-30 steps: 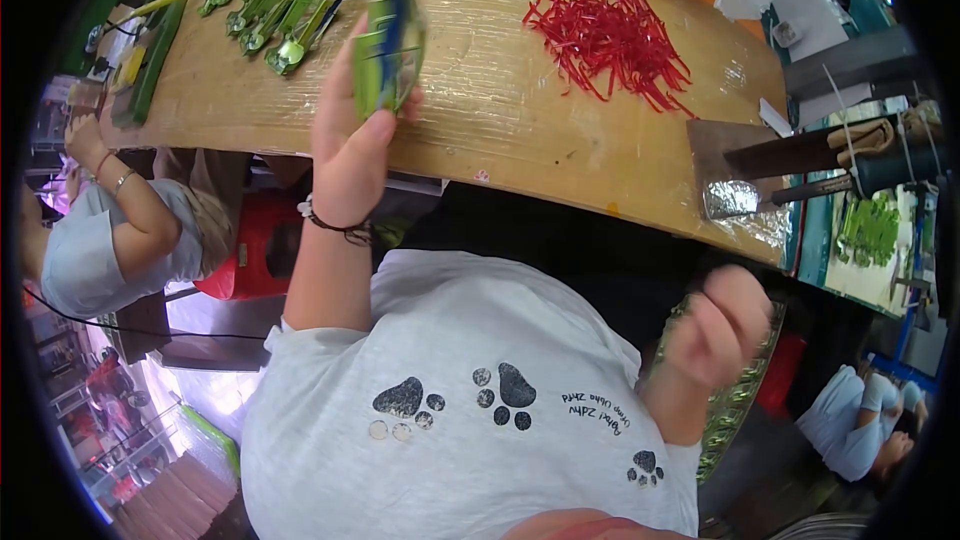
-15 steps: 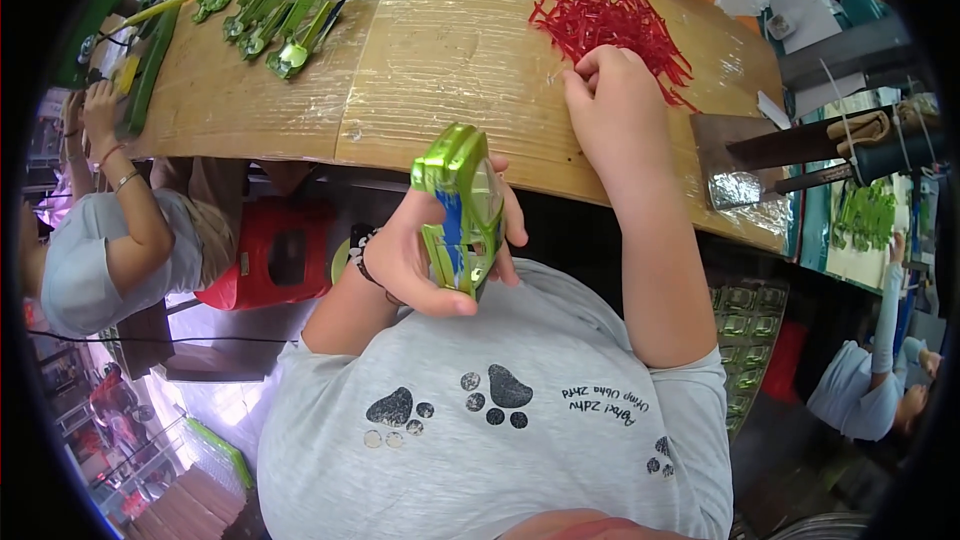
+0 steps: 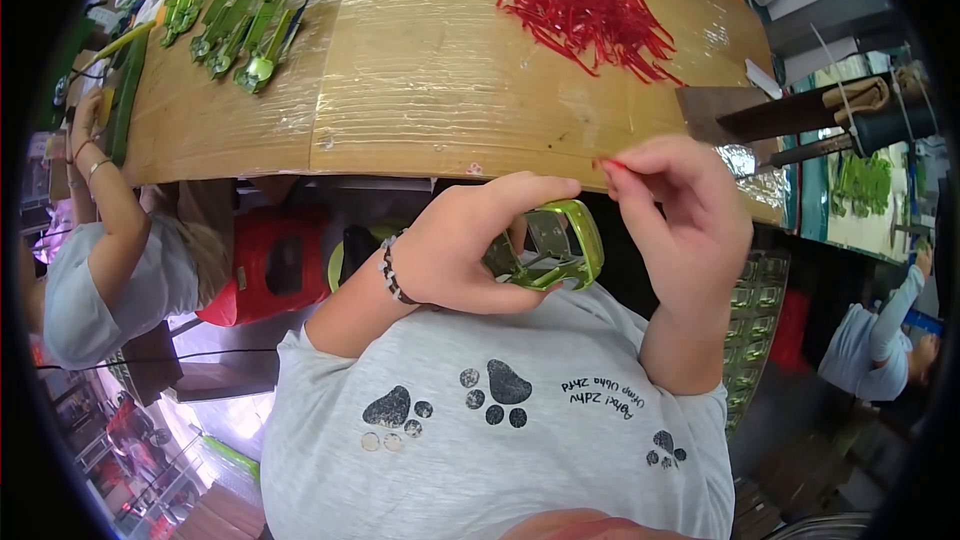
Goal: The person assembles green translucent toy car shells by attaching small red plastic components to them using a press tool.
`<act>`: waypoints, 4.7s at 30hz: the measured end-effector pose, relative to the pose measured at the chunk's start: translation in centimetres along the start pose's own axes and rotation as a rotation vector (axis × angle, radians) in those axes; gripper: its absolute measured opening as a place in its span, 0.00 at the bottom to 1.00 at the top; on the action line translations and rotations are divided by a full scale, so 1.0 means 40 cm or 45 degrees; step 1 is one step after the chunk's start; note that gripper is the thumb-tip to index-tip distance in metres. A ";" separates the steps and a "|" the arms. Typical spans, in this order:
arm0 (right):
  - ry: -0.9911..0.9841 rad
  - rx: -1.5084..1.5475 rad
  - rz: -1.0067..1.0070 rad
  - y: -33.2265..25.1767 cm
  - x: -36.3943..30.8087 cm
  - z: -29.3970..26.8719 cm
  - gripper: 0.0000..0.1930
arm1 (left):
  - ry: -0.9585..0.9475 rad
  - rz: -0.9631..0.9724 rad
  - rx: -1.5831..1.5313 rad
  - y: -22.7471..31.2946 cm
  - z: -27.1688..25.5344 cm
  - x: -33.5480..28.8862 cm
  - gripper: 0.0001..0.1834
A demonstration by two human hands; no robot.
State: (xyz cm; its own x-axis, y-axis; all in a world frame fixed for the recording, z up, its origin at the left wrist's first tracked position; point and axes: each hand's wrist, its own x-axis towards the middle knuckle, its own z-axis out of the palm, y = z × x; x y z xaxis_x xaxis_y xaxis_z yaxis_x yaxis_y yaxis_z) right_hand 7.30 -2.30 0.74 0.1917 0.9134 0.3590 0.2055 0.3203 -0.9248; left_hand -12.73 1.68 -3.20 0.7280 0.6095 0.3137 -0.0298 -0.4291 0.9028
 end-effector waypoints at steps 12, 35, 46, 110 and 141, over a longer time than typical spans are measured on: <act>-0.039 -0.585 -0.440 -0.030 -0.120 -0.128 0.17 | 0.004 0.322 0.548 0.006 0.093 0.080 0.40; 0.028 -0.656 -0.572 0.007 -0.154 -0.177 0.17 | -0.045 0.227 0.573 0.025 0.142 0.089 0.46; 0.058 -0.613 -0.133 0.007 -0.149 -0.155 0.11 | -0.165 0.359 0.935 0.012 0.129 0.096 0.41; 0.354 1.195 0.354 0.060 -0.110 -0.254 0.48 | -0.183 -0.576 -1.443 0.079 0.239 0.326 0.30; 0.067 1.568 0.588 0.063 -0.088 -0.251 0.38 | 0.106 -0.560 -1.250 0.091 0.237 0.298 0.31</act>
State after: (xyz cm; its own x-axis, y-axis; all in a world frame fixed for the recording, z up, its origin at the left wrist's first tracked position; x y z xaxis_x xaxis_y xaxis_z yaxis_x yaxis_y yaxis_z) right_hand 16.76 -7.23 -1.58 0.0511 0.9979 -0.0403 -0.8868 0.0268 -0.4614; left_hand 2.34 1.06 1.01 0.7612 0.6391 -0.1103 -0.3401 0.5381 0.7712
